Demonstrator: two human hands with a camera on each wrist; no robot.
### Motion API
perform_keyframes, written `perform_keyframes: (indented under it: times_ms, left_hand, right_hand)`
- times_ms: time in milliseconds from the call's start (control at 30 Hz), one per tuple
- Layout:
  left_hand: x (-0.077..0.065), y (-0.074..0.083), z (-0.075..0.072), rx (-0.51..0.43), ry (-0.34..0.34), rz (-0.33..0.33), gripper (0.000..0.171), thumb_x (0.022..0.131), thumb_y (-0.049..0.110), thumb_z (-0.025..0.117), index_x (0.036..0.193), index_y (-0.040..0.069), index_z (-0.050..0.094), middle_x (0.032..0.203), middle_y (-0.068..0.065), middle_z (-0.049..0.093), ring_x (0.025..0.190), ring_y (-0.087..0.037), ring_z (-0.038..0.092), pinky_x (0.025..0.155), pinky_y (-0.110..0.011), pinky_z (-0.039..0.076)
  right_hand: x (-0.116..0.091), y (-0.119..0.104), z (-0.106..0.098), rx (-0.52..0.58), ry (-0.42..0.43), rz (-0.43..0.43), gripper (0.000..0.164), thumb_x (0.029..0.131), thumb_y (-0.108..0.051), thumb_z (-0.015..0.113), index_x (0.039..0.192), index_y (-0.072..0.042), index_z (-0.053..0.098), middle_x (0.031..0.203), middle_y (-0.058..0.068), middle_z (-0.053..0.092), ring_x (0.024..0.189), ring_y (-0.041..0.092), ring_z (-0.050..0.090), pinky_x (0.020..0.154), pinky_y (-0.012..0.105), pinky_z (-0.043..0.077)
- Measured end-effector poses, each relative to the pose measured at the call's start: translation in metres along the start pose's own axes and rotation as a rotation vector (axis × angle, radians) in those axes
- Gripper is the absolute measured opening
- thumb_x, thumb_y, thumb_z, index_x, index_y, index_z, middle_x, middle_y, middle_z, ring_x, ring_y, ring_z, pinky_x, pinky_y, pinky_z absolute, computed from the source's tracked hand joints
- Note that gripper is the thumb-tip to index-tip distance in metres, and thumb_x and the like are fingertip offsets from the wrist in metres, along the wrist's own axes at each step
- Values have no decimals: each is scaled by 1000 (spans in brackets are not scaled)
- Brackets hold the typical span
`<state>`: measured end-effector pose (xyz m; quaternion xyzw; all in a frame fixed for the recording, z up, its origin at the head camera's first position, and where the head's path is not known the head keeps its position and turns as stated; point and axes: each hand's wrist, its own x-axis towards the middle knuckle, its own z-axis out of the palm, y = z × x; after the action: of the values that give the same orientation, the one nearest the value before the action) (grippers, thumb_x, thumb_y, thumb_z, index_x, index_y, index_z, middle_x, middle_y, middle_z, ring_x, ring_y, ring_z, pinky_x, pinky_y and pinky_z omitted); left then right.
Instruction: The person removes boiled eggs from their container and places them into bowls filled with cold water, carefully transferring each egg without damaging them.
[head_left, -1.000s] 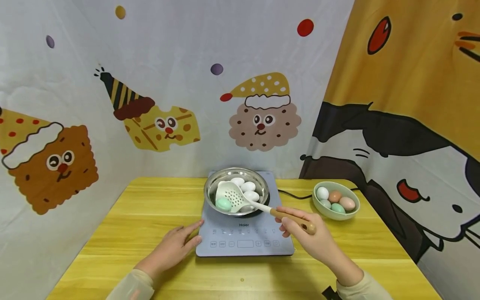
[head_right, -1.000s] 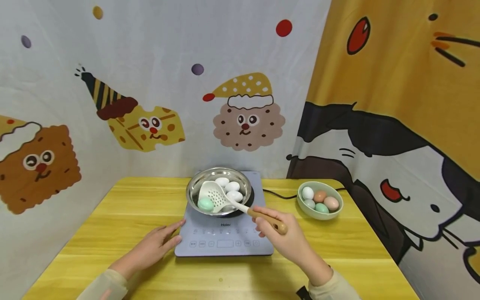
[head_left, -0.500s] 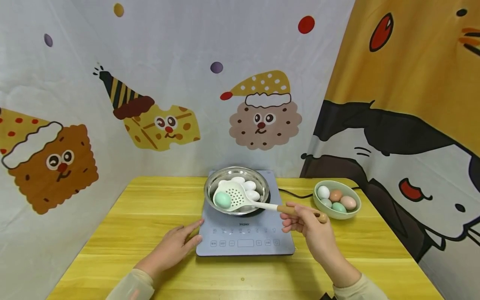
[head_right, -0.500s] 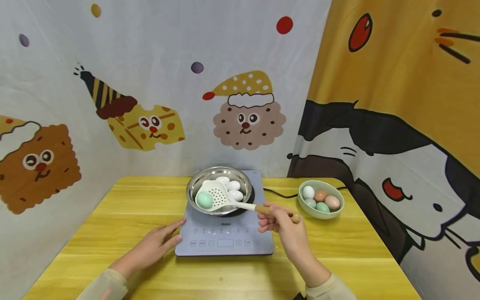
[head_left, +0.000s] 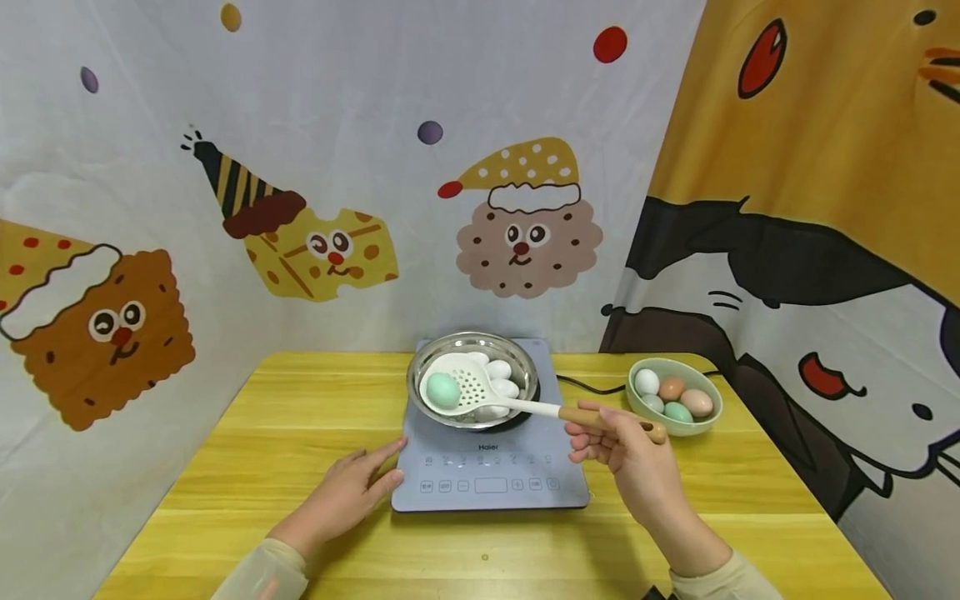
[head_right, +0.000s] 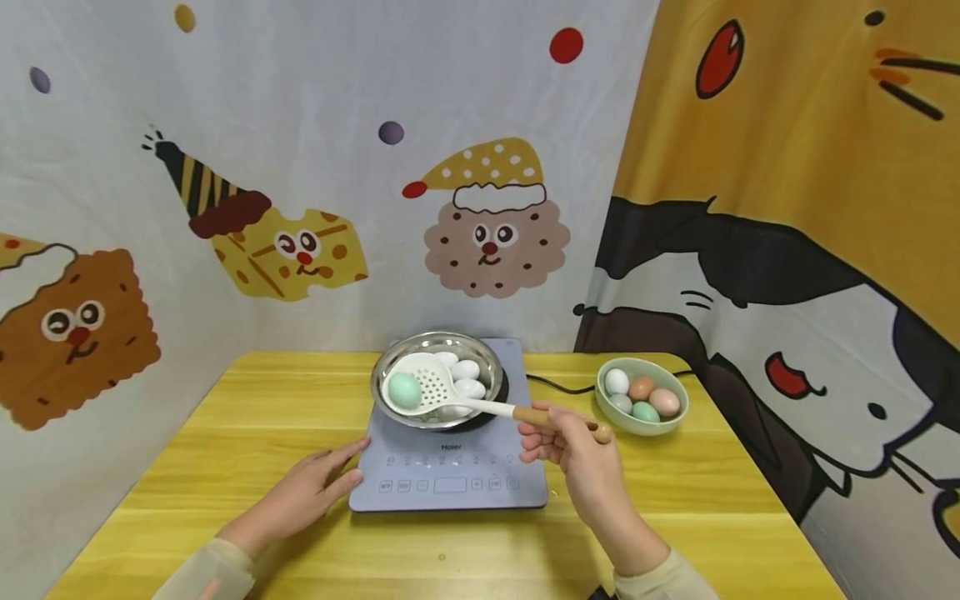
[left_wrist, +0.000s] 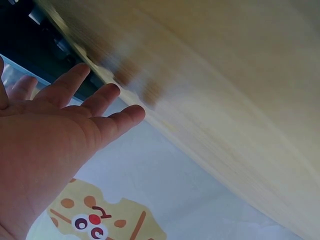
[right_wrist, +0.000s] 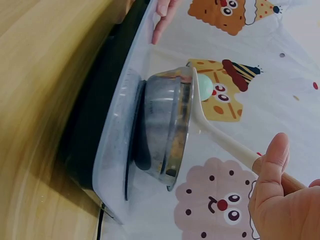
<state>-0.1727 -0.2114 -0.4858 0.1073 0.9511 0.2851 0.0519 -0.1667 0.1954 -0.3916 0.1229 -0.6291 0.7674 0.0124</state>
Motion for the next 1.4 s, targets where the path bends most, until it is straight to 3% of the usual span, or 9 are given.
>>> perform_keyframes:
  times_ms: [400,800,1000,1133,1400]
  left_hand:
    - [-1,2,0,12,4,19,59,109,56,52,162,31,48,160,-5,58,146,-62,44,122,-78,30]
    - [-1,2,-2,20,6,24,59,110,56,52,163,31,48,158,-8,60,145,-63,44,120,-79,31]
    - [-2,3,-2,19,6,14,59,110,56,52,163,32,46,159,-8,59,146,-63,43,120,-80,31]
    - [-3,3,-2,23,10,13,59,110,56,52,163,32,47,158,-7,60,146,-63,43,120,-79,31]
    - [-2,3,-1,20,10,14,59,110,56,52,163,31,46,158,-8,59,146,-63,44,121,-79,30]
  right_hand:
    - [-3,-9,-13,28,-35,-65,42,118,-19,37,127,0,73,105,11,84,84,16,78,76,34,68]
    - [-12,-30,-55,106,-5,-134,44,118,-14,36,130,15,67,106,13,83,85,18,79,76,31,68]
    - [-18,-49,-90,61,158,-172,41,118,-17,41,131,6,71,110,14,83,88,19,81,76,30,68]
    - [-23,-61,-118,65,298,-165,34,115,-18,50,126,0,75,104,14,84,84,21,82,73,31,68]
    - [-32,-65,-172,25,599,-121,23,111,-19,60,118,-8,79,97,8,85,76,18,82,66,31,67]
